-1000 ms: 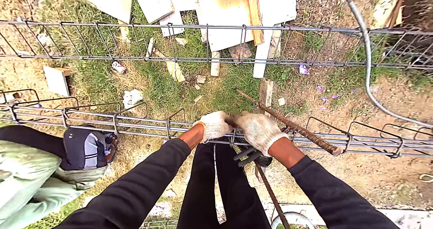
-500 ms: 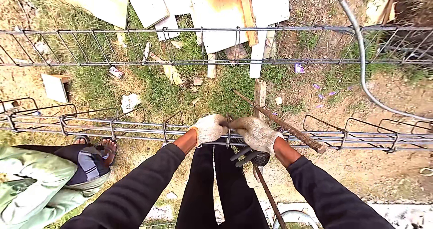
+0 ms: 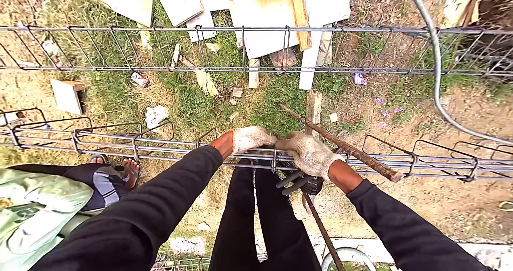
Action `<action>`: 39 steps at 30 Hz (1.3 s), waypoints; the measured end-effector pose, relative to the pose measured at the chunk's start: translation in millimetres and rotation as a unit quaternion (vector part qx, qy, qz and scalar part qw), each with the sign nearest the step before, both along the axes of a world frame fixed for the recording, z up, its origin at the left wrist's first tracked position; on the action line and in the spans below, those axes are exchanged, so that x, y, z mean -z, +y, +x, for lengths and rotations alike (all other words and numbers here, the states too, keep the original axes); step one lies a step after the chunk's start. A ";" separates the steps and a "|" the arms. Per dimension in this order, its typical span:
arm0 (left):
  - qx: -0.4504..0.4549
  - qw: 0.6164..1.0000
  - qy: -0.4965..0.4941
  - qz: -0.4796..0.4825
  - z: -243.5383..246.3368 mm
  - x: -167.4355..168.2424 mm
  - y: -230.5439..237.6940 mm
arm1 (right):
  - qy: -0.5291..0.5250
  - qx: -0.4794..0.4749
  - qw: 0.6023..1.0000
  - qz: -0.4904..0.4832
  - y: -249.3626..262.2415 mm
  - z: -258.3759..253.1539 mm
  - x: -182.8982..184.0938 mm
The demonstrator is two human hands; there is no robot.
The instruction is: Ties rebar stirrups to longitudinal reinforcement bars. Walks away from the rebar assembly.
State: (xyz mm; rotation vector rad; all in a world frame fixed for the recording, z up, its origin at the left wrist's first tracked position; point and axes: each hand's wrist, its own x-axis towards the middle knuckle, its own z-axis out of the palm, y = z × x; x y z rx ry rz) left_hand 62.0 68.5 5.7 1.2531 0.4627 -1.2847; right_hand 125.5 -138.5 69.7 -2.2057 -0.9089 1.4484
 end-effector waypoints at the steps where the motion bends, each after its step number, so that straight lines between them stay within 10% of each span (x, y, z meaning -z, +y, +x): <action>1: 0.007 1.000 -0.006 0.006 -0.8 2.0 -0.5 | -0.022 -0.023 0.999 0.015 -3.9 -2.9 7.9; 39: 0.052 0.991 -0.118 -0.017 -6.1 2.9 -0.5 | -0.250 0.044 0.967 0.032 -12.5 -66.6 18.7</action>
